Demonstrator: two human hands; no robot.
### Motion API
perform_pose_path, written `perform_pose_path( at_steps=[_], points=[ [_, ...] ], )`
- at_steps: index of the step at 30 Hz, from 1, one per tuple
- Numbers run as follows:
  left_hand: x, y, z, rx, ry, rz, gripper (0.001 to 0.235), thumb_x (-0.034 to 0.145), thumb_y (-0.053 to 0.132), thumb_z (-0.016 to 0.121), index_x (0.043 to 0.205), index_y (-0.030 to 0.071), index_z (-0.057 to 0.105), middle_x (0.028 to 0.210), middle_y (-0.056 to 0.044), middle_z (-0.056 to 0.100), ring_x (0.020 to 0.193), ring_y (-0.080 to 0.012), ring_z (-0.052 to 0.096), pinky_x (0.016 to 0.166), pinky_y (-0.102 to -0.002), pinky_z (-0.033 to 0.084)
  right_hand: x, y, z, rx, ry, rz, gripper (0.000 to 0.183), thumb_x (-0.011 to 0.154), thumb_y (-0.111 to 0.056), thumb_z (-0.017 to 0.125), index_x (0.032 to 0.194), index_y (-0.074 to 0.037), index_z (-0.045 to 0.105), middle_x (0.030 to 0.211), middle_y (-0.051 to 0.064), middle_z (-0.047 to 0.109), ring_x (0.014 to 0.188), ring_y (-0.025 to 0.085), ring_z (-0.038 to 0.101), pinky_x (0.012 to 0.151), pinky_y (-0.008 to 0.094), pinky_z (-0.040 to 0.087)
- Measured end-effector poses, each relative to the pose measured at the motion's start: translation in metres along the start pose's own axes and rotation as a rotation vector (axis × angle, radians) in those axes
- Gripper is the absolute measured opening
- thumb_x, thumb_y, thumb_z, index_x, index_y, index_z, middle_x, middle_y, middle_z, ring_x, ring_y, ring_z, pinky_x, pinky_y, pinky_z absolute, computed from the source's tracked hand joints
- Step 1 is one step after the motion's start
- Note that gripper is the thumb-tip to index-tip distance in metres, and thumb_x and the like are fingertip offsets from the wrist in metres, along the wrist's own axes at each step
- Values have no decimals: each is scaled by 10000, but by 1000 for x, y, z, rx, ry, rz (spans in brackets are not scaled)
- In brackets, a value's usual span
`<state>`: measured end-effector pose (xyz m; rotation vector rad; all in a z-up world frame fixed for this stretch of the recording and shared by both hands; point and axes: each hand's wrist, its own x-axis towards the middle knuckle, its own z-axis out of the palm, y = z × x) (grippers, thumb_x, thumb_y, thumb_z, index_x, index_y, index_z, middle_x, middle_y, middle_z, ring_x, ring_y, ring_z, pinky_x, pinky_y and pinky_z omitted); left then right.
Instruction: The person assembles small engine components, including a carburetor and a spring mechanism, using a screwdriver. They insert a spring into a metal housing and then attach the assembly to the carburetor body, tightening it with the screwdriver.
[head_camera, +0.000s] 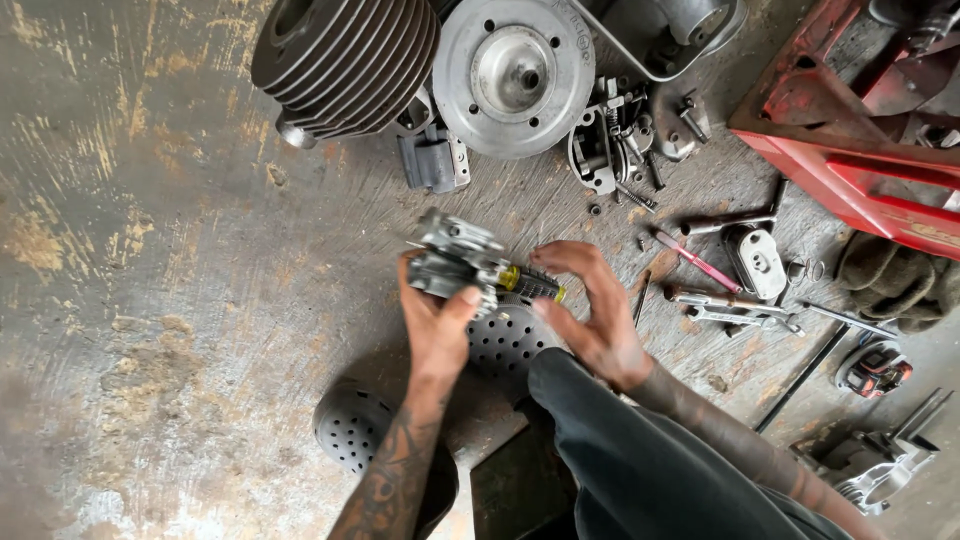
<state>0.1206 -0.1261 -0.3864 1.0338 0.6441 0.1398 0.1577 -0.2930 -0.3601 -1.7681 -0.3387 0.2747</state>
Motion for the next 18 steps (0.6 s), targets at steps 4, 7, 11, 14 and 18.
perform_pose_path(
  at_steps=[4, 7, 11, 14, 18],
  points=[
    [18, 9, -41, 96, 54, 66, 721, 675, 294, 883, 1187, 18, 457, 1018, -139, 576, 914, -216, 563, 804, -379, 539, -17, 43, -5, -339, -233, 17, 400, 973, -230, 663, 1302, -22, 574, 1164, 216, 654, 1099, 435, 663, 881, 562, 546],
    [26, 12, -72, 185, 78, 123, 648, 696, 218, 873, 1160, 34, 459, 991, -89, 578, 914, -161, 576, 787, -310, 521, -20, 37, 3, -718, -360, 16, 486, 909, -153, 683, 1354, -16, 545, 1167, 287, 611, 1122, 489, 609, 942, 631, 521],
    [35, 21, -90, 221, 59, 157, 629, 701, 165, 900, 1132, 26, 464, 941, -104, 597, 859, -155, 598, 725, -307, 545, -22, 62, 8, -767, -365, -27, 504, 907, -247, 605, 1384, -96, 548, 1139, 193, 576, 1025, 386, 610, 849, 531, 542],
    [44, 15, -103, 239, 56, 175, 628, 700, 148, 904, 1123, 16, 459, 932, -115, 598, 853, -162, 597, 711, -313, 548, -20, 88, 7, -760, -367, -72, 459, 852, -314, 674, 1268, -126, 629, 1041, 154, 582, 907, 356, 631, 730, 487, 562],
    [56, 3, -117, 277, 57, 185, 593, 689, 92, 890, 1111, 12, 481, 905, -108, 611, 830, -152, 607, 692, -298, 550, -16, 95, 7, -758, -351, 16, 452, 723, -330, 758, 1133, -155, 683, 1004, 137, 597, 835, 354, 657, 666, 521, 587]
  ],
)
